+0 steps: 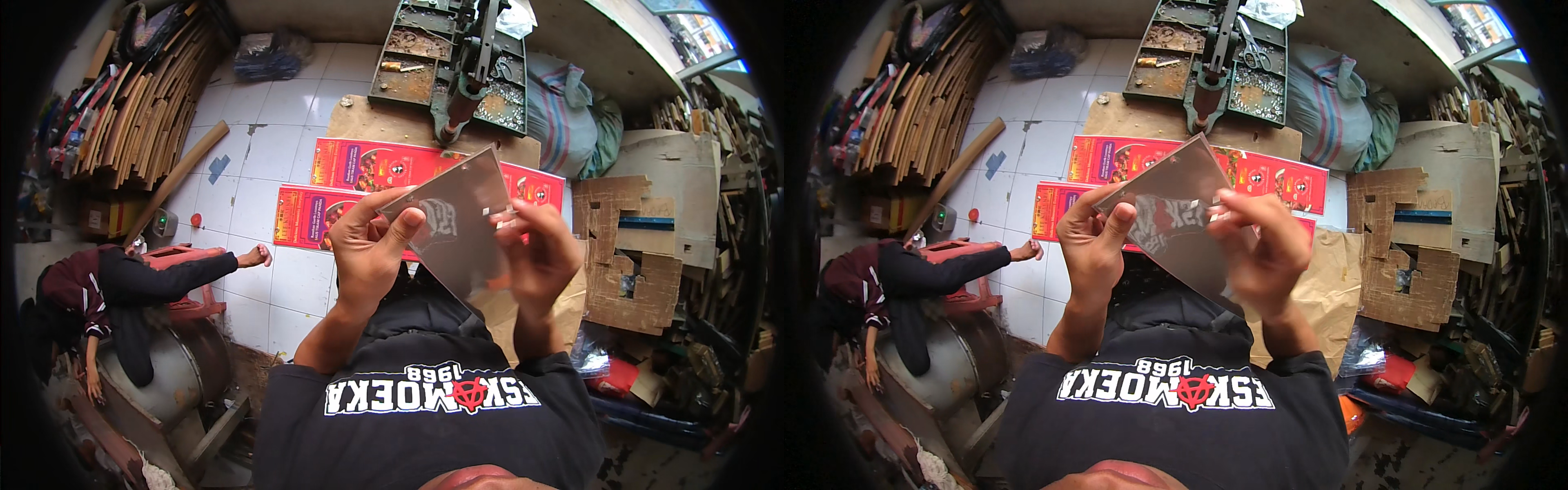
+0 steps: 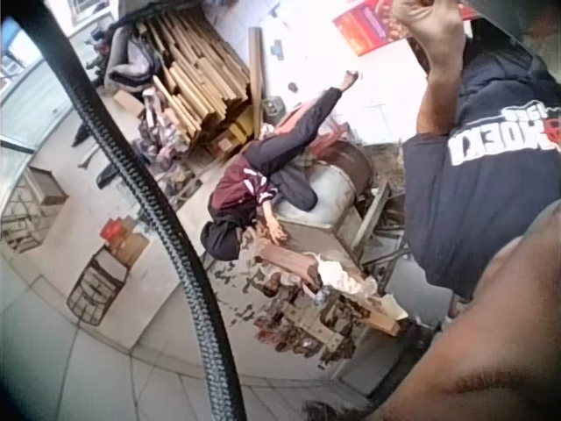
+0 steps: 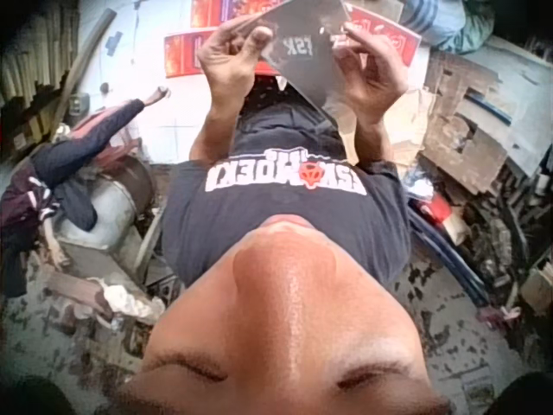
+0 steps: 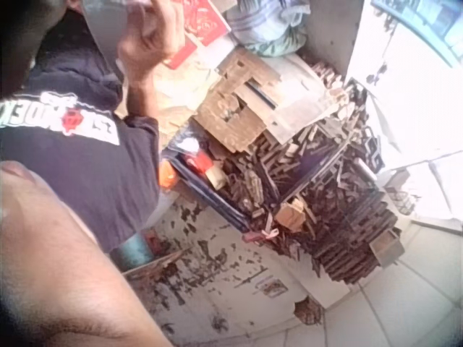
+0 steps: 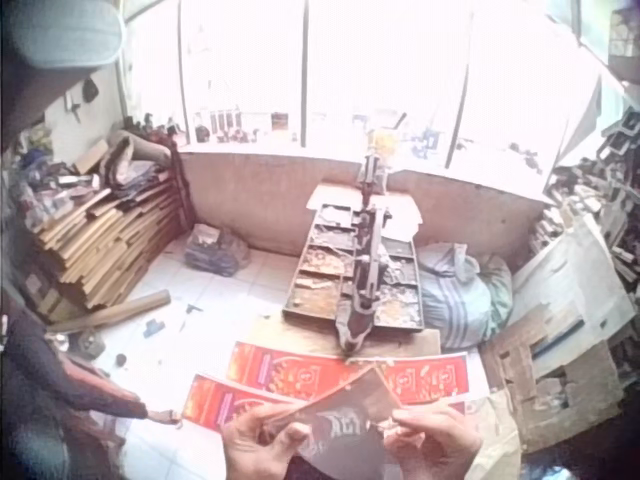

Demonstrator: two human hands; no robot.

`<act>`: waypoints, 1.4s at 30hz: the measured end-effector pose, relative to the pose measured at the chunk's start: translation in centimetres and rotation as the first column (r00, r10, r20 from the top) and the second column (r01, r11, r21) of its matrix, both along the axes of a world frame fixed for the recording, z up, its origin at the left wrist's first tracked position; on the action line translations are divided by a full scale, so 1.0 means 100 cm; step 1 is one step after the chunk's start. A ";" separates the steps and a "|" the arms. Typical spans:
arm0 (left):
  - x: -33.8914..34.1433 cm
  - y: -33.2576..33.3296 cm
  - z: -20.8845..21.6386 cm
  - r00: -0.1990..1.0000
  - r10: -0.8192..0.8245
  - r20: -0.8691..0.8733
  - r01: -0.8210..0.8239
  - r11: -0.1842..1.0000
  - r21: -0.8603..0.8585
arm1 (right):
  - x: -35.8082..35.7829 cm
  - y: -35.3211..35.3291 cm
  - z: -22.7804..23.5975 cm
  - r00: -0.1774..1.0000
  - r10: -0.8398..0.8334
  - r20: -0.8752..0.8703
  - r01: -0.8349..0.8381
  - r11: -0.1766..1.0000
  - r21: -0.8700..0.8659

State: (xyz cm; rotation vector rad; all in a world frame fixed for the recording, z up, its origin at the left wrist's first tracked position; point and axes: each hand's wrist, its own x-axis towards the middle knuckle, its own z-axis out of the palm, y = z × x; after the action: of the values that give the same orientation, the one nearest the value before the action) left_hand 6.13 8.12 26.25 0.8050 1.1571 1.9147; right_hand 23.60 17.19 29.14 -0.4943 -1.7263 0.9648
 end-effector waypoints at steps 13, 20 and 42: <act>0.009 -0.018 0.019 0.982 -0.010 -0.189 0.017 0.999 0.036 | -0.041 -0.028 0.007 0.973 -0.211 0.097 0.157 0.905 0.395; 0.007 -0.020 0.027 0.955 0.027 -0.296 -0.013 0.999 0.048 | -0.041 -0.030 0.007 0.975 -0.212 0.072 0.161 0.887 0.432; 0.013 -0.023 0.035 0.922 0.011 -0.388 -0.024 0.999 -0.028 | -0.034 -0.017 -0.016 0.984 -0.175 -0.037 0.151 0.700 0.698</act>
State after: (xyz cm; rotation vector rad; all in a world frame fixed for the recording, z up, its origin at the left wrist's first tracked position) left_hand 7.48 5.77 29.79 1.1975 1.4285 1.7918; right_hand 20.19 15.49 27.51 -0.1465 -1.8825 0.1164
